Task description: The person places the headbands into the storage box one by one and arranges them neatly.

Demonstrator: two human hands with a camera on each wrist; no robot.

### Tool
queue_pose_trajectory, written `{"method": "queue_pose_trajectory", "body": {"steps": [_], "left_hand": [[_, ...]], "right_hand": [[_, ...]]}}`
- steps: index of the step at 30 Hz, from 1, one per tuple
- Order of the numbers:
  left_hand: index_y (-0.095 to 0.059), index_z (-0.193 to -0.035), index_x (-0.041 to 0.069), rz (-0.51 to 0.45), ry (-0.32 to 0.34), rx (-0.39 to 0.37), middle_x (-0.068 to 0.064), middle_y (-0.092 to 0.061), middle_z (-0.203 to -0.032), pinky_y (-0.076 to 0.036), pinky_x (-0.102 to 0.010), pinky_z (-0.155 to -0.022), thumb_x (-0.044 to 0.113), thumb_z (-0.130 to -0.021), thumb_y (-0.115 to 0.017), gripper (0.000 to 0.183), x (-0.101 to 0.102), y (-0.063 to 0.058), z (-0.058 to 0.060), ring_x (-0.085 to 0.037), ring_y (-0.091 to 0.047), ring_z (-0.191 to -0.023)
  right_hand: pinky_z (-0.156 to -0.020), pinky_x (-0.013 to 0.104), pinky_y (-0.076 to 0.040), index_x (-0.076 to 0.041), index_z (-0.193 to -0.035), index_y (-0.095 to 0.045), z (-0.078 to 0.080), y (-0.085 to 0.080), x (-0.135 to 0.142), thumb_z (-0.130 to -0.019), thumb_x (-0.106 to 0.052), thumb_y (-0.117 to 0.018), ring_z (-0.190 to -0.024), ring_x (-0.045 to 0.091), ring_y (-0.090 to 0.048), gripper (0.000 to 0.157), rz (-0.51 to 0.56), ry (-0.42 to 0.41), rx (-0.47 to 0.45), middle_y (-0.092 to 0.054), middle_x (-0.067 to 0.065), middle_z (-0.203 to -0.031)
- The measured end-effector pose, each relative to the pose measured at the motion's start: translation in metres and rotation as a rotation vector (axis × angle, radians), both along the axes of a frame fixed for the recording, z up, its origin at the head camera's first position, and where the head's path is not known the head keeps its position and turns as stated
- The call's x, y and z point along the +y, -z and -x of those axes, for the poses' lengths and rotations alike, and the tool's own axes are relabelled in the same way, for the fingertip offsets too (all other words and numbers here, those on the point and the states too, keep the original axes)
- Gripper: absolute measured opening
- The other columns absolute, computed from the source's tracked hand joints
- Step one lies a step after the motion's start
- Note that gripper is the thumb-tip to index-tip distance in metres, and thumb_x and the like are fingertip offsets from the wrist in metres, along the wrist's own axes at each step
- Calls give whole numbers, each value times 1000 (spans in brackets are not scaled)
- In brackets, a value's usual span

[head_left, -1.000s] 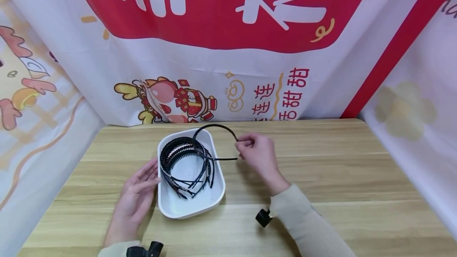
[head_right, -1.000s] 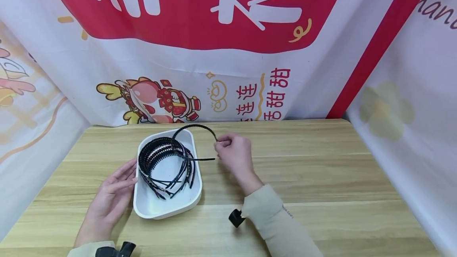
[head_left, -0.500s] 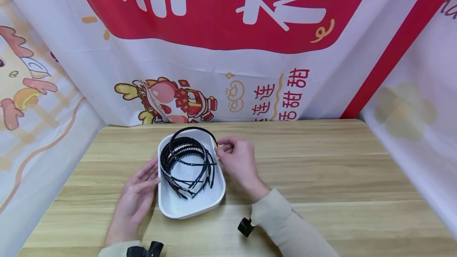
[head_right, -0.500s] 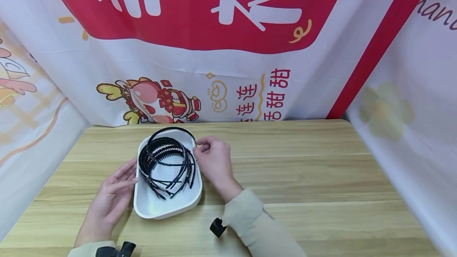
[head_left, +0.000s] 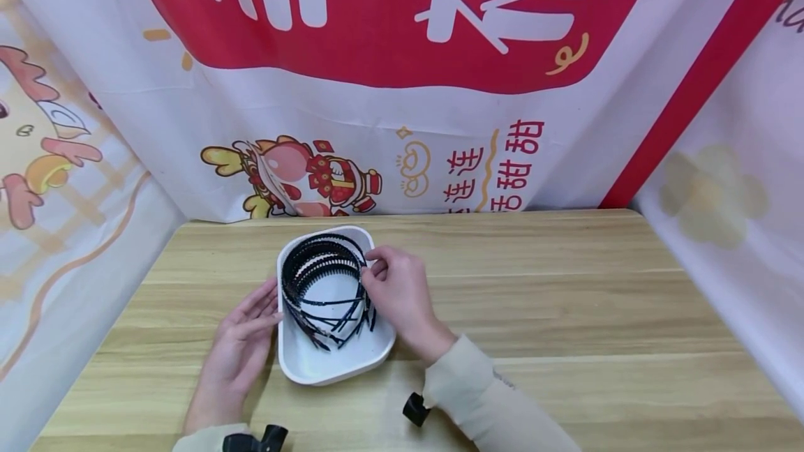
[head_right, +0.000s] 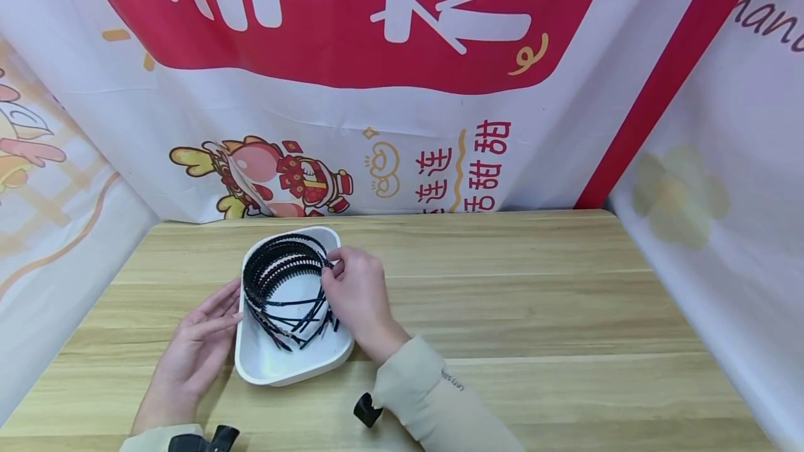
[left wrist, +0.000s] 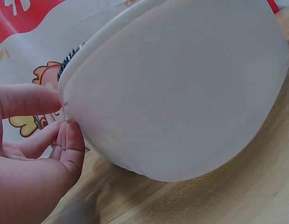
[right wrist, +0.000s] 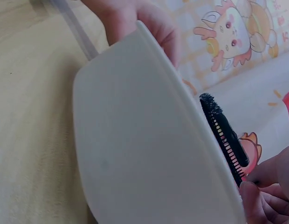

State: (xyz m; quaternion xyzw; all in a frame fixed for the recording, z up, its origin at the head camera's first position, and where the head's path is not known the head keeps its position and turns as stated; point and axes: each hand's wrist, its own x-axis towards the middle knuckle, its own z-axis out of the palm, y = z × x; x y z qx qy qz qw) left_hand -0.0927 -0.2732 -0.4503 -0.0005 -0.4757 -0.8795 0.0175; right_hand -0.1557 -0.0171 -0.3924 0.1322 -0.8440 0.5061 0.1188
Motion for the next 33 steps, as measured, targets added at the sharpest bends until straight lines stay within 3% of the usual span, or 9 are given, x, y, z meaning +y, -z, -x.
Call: {"method": "queue_pose_trajectory", "body": {"steps": [6,13,25,33], "left_hand": [[-70,-135,12,4,-1,-8,-1,-72,-131,-55,-20,-109,-23,-96,-47,57,0,0,0,-14,-66,-123],[-70,-133,14,5,-2,-24,-1,-71,-132,-55,-20,-109,-23,-96,-48,56,-1,0,0,-14,-65,-124],[-69,-134,13,10,-1,-16,-1,-71,-132,-55,-20,-108,-23,-96,-47,56,-2,1,1,-14,-65,-122],[-67,-136,14,36,-1,-24,0,-70,-134,-55,-20,-109,-22,-97,-47,56,-1,-2,1,-13,-64,-124]], "right_hand": [[-60,13,-57,-1,-110,-79,-5,2,-6,-90,-1,-78,-69,8,-67,20,-59,10,30,-78,5,-83],[-52,14,-53,-2,-114,-77,-6,3,-10,-88,-3,-78,-60,2,-60,25,-81,4,-36,-74,2,-77],[-52,15,-53,-2,-116,-76,-5,3,-12,-88,-2,-77,-62,6,-59,28,-126,-21,-87,-69,0,-76],[-55,15,-56,-2,-116,-75,-6,1,0,-90,-6,-79,-63,5,-61,27,-88,-56,-92,-72,2,-80]]}}
